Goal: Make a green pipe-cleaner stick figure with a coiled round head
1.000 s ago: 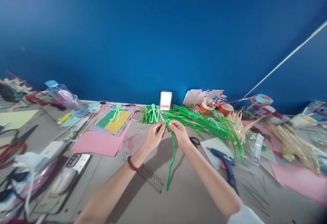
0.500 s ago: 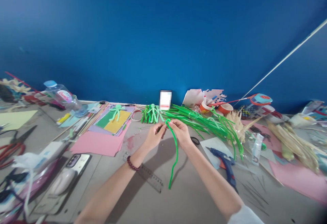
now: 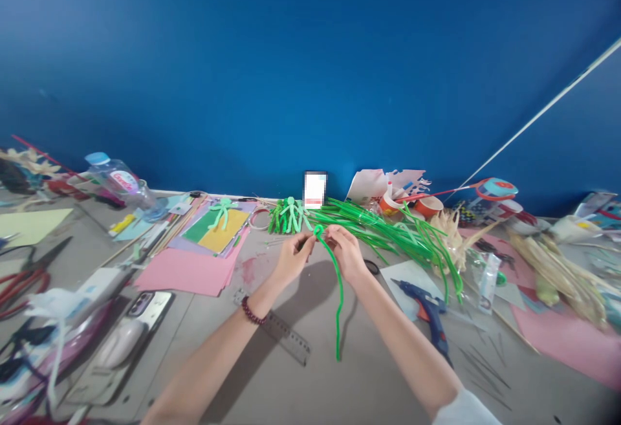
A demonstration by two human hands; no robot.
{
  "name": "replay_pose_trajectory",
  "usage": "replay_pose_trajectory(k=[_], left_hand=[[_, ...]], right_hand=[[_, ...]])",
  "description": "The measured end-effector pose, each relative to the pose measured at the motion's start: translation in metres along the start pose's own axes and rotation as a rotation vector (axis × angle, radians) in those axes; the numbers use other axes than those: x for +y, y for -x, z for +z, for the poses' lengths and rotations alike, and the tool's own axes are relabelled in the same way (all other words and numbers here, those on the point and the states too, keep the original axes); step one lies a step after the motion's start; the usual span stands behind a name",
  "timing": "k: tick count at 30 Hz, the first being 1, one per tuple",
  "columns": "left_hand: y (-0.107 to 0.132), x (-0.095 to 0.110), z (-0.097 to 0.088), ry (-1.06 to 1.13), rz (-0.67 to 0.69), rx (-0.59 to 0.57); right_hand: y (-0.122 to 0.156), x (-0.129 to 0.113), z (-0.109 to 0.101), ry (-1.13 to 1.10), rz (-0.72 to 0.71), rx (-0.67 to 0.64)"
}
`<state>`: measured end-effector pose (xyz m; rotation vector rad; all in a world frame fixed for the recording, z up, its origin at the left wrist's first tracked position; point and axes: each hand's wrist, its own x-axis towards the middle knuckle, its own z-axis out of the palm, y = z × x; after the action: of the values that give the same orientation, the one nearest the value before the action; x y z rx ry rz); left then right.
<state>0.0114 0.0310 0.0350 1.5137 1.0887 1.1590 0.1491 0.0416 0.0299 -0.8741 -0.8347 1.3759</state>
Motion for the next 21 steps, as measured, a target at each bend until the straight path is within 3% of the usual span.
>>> replay_pose_trajectory(k=[9,14,21], left_hand=[[0.0009,0.0059,0.0010,-0.072,0.015,0.048],[0.0030,0.0057,0.0031,-0.174,0.115,0.137],[0.0065,-0.0007,0.0050,-0.284,0.221,0.152]], right_hand=[[0.0008,-0.0053,0.0008,0.212,-0.038,-0.005],[0.0023,-0.0044,0.0025,0.278,-0.088,0.032],[0.0027,-0.0039,0.0036,0.219,-0.023,0.089]])
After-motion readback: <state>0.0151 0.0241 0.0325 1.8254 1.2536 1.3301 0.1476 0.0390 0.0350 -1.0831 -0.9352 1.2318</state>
